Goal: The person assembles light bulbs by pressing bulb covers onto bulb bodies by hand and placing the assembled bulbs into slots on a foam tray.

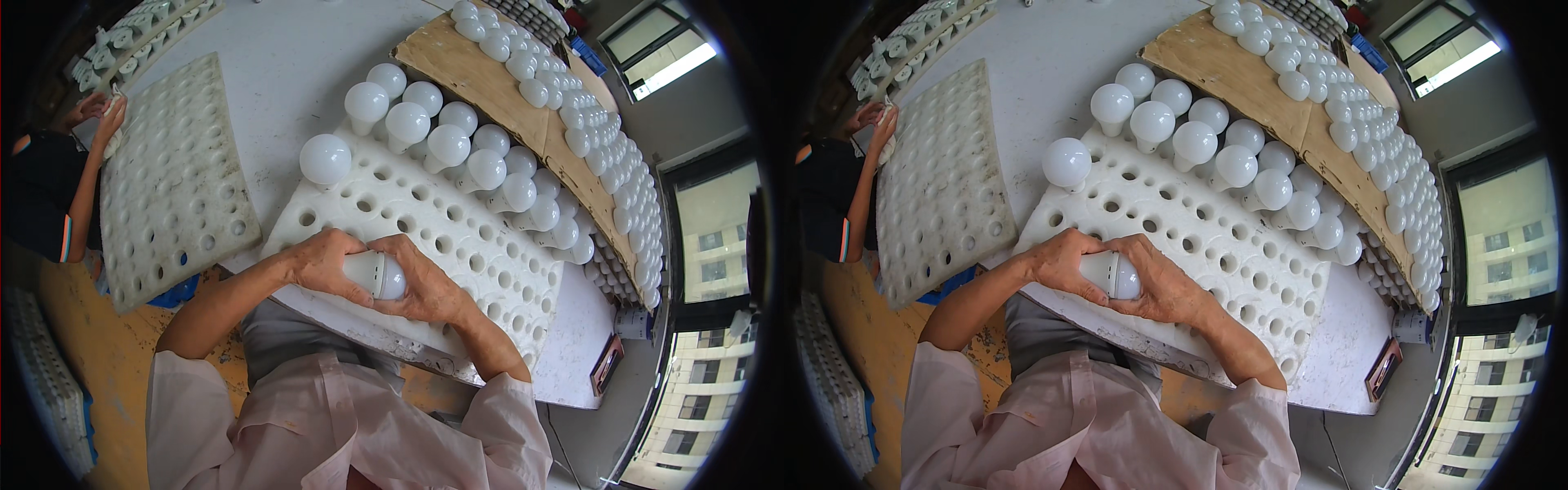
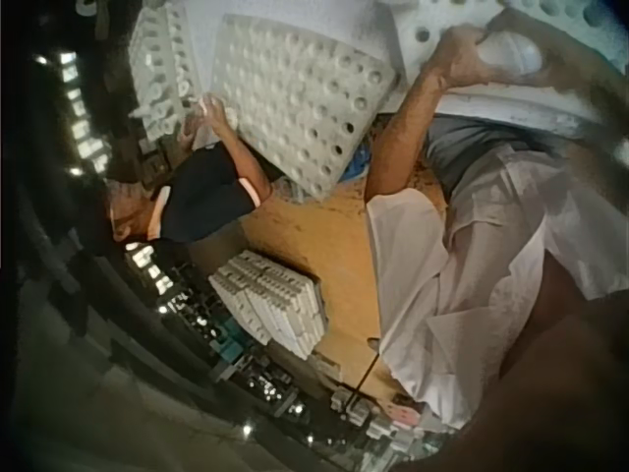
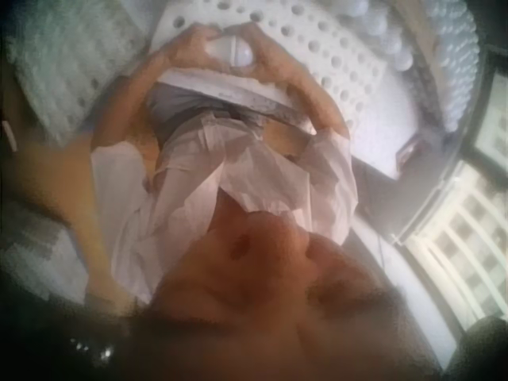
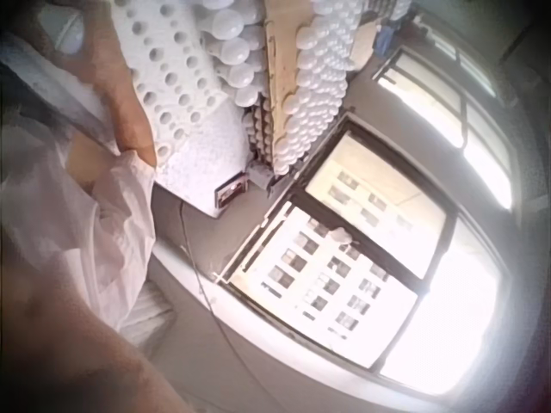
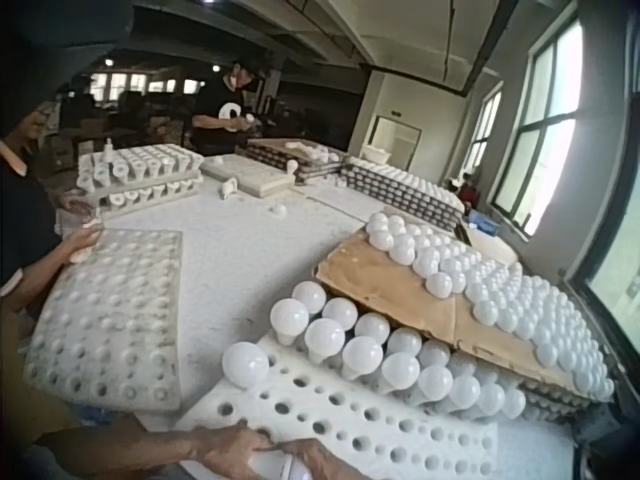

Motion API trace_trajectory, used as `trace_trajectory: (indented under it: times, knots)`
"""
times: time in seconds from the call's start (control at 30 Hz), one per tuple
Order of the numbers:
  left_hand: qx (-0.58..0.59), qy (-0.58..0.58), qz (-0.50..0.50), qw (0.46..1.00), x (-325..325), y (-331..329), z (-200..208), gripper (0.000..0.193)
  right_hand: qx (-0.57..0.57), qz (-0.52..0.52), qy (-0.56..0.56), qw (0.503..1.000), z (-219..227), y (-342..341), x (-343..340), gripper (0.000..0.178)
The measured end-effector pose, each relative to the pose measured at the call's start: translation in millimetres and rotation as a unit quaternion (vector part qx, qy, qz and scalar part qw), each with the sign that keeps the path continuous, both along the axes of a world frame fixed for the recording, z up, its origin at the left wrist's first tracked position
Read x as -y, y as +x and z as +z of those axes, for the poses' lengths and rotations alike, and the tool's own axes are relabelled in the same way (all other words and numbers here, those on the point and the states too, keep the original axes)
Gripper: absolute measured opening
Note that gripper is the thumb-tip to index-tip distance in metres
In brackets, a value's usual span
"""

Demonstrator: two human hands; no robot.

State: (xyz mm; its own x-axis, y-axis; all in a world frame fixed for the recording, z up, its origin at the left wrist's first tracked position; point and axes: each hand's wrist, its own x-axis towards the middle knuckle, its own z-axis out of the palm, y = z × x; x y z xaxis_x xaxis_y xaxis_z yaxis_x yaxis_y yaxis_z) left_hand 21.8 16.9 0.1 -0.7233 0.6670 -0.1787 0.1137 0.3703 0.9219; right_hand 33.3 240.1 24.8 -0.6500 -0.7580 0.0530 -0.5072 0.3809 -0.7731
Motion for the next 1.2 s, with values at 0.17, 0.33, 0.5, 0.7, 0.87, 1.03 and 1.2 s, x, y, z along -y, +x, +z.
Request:
trace_trajectory:
  times: [0.17, 0.33, 0.5, 0.7, 0.87, 1.03, 1.2]
  knots:
    - [-0.054, -0.010, 0.003, 0.998, -2.7, 4.6, -6.6, 0.072, -0.039, 0.007, -0.011, 0.999, -6.2, 1.3, 0.9, 0.070]
    - [-0.138, -0.091, 0.001, 0.986, -13.5, 9.4, 17.7, 0.067, -0.054, -0.018, -0.015, 0.998, -11.5, 5.2, 0.9, 0.068]
    - [-0.136, -0.078, 0.025, 0.987, -18.3, 7.7, 9.0, 0.067, -0.193, -0.041, -0.086, 0.977, -20.6, 2.2, 3.7, 0.062]
    - [-0.126, -0.102, -0.017, 0.987, -22.0, 3.2, 10.2, 0.065, -0.234, -0.045, -0.199, 0.951, -34.5, 3.0, 5.7, 0.051]
    - [-0.089, -0.067, -0.019, 0.994, -23.1, 2.2, 9.9, 0.059, -0.234, -0.032, -0.213, 0.948, -33.3, 3.6, 7.2, 0.049]
    - [-0.006, -0.045, -0.015, 0.999, -25.5, -2.4, 6.9, 0.054, -0.221, -0.034, -0.222, 0.949, -36.2, 3.4, 6.0, 0.048]
    - [-0.015, -0.031, -0.022, 0.999, -28.4, -5.7, 6.7, 0.055, -0.222, -0.047, -0.221, 0.948, -31.7, 3.7, 4.8, 0.047]
